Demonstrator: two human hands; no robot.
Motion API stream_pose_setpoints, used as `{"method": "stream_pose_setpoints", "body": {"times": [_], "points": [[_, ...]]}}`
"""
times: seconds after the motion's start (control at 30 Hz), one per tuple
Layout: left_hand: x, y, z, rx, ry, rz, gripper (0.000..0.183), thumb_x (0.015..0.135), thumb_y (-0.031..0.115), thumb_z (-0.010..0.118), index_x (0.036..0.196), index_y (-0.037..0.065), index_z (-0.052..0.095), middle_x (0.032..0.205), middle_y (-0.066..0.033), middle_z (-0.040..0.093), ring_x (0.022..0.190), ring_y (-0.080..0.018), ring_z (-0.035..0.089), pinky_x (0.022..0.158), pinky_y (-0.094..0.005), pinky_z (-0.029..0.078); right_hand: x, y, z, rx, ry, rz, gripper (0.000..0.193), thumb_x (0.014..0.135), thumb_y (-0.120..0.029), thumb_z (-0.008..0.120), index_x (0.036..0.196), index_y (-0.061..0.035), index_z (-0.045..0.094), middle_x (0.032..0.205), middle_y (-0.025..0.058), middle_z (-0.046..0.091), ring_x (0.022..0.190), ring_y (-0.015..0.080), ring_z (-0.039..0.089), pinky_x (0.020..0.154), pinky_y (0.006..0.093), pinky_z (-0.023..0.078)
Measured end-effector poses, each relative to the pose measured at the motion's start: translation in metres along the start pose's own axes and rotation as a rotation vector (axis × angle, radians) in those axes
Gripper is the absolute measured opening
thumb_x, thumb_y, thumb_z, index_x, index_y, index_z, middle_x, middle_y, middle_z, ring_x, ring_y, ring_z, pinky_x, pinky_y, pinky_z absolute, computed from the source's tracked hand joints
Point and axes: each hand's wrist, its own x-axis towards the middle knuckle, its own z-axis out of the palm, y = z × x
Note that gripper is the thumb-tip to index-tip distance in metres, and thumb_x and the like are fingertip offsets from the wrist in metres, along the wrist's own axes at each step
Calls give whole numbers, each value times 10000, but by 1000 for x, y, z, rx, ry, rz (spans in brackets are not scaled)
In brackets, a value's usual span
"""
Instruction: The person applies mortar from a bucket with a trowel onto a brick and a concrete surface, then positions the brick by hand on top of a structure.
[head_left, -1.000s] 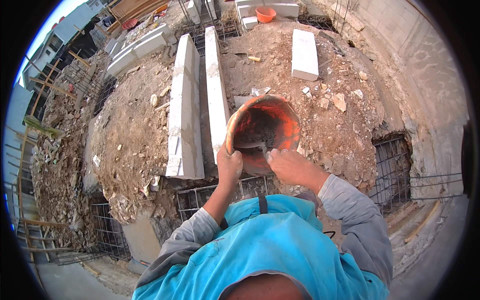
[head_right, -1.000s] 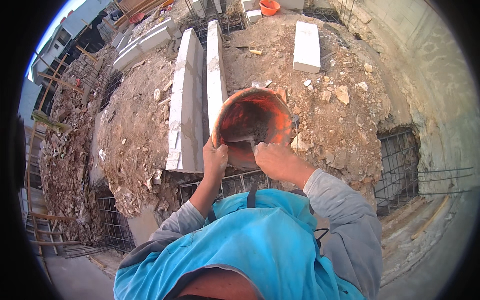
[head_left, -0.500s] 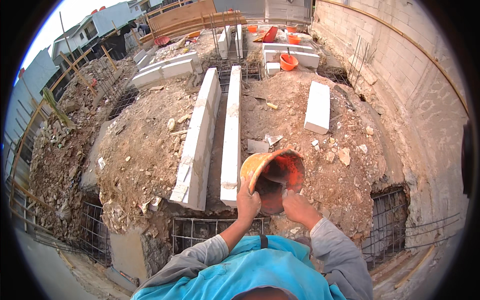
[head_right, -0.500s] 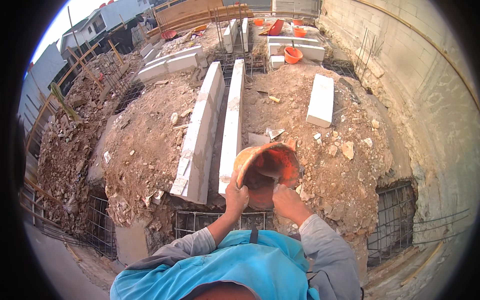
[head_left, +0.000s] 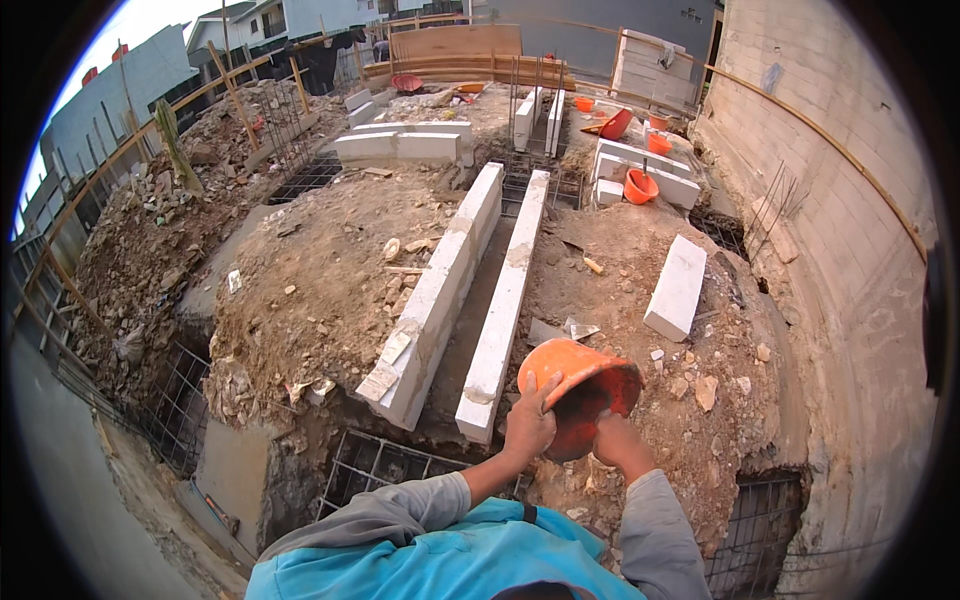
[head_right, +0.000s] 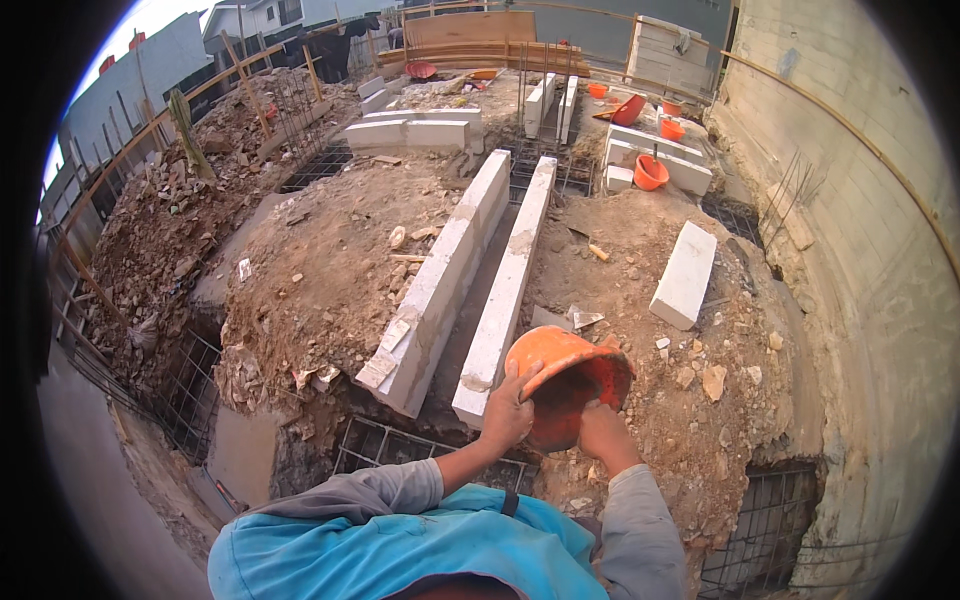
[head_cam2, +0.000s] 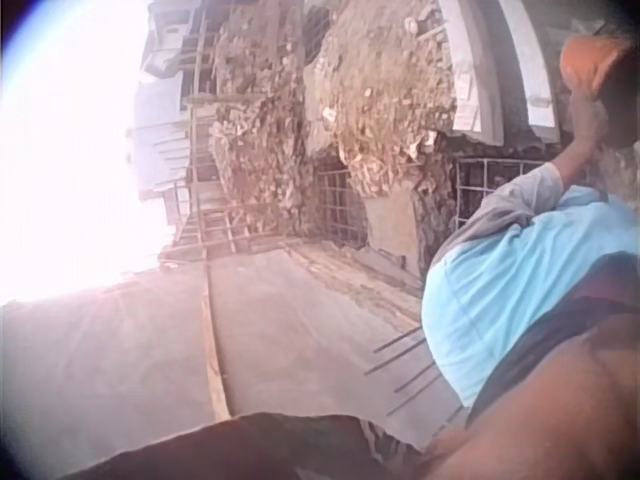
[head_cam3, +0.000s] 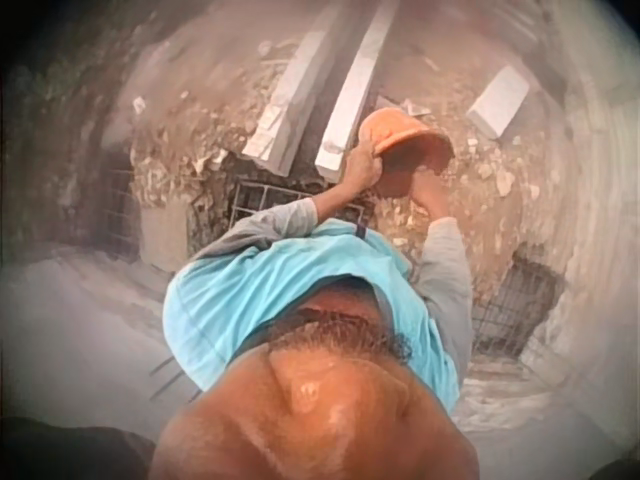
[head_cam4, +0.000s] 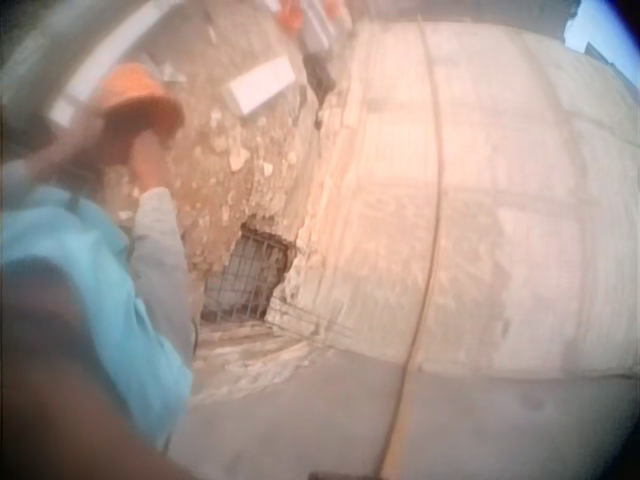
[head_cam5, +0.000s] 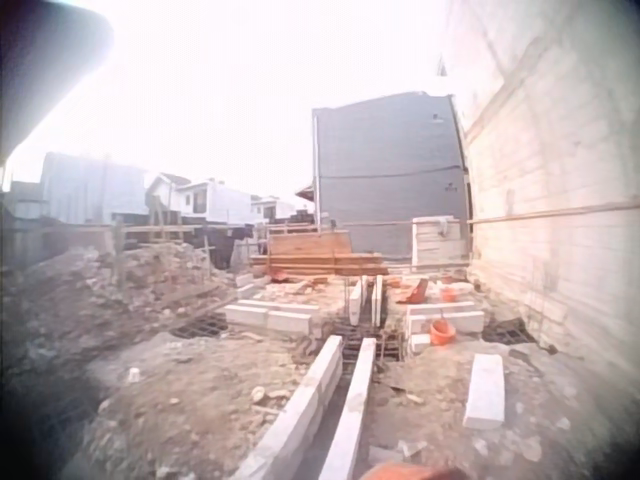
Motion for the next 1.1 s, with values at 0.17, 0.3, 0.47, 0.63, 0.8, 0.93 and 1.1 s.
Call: {"method": "stream_pose_setpoints", "body": {"times": [0.17,0.3,0.47,0.63,0.8,0.93,1.1], "points": [[-4,20,-27,2,-101,20,651,779,-2,543,1373,264,568,1463,-326,368,1090,-441,608,934,-442,503,-14,26,-42,620,-305,-15,363,858,-268,653,1084,16,651,1031,171,680,868,328,668,822,424,502],[-8,27,-43,-15,-164,32,662,766,-21,549,1361,268,581,1484,-303,359,1136,-430,591,961,-432,492,-32,25,21,1152,-246,93,438,810,-325,726,1108,-11,658,919,60,669,858,178,609,810,330,477],[-10,5,-40,-33,-233,-4,694,747,-48,535,1363,267,582,1508,-291,332,1198,-420,562,996,-405,473,-30,-17,81,1442,-111,21,374,841,-253,719,1116,-10,648,885,25,646,813,142,599,746,297,483],[-12,-38,-35,-193,-249,-149,721,730,-58,492,1412,174,518,1472,-262,385,1273,-341,513,1040,-326,410,-25,-57,64,1837,-288,174,485,877,-168,698,1299,9,539,814,55,612,606,123,590,505,273,480],[-40,-82,-31,-481,-252,-620,697,745,-76,472,1439,-17,438,1267,-115,601,1098,-169,581,955,-260,435,-29,-68,113,1964,-353,219,508,877,-136,702,1329,11,526,815,44,606,603,121,591,514,279,498],[-84,-128,-25,-472,-93,-876,579,754,-95,453,1323,-11,514,1179,-73,610,1047,-165,593,947,-299,458,-45,-77,147,2159,-479,298,525,876,-106,672,1350,32,491,878,60,610,625,126,603,536,269,500],[-141,-196,-28,-489,48,-1179,547,756,-107,442,1285,0,529,1168,-72,600,1045,-194,605,938,-327,478,-50,-69,180,2159,-431,417,574,853,-90,701,1372,41,492,889,72,628,646,124,601,581,278,509]]}}
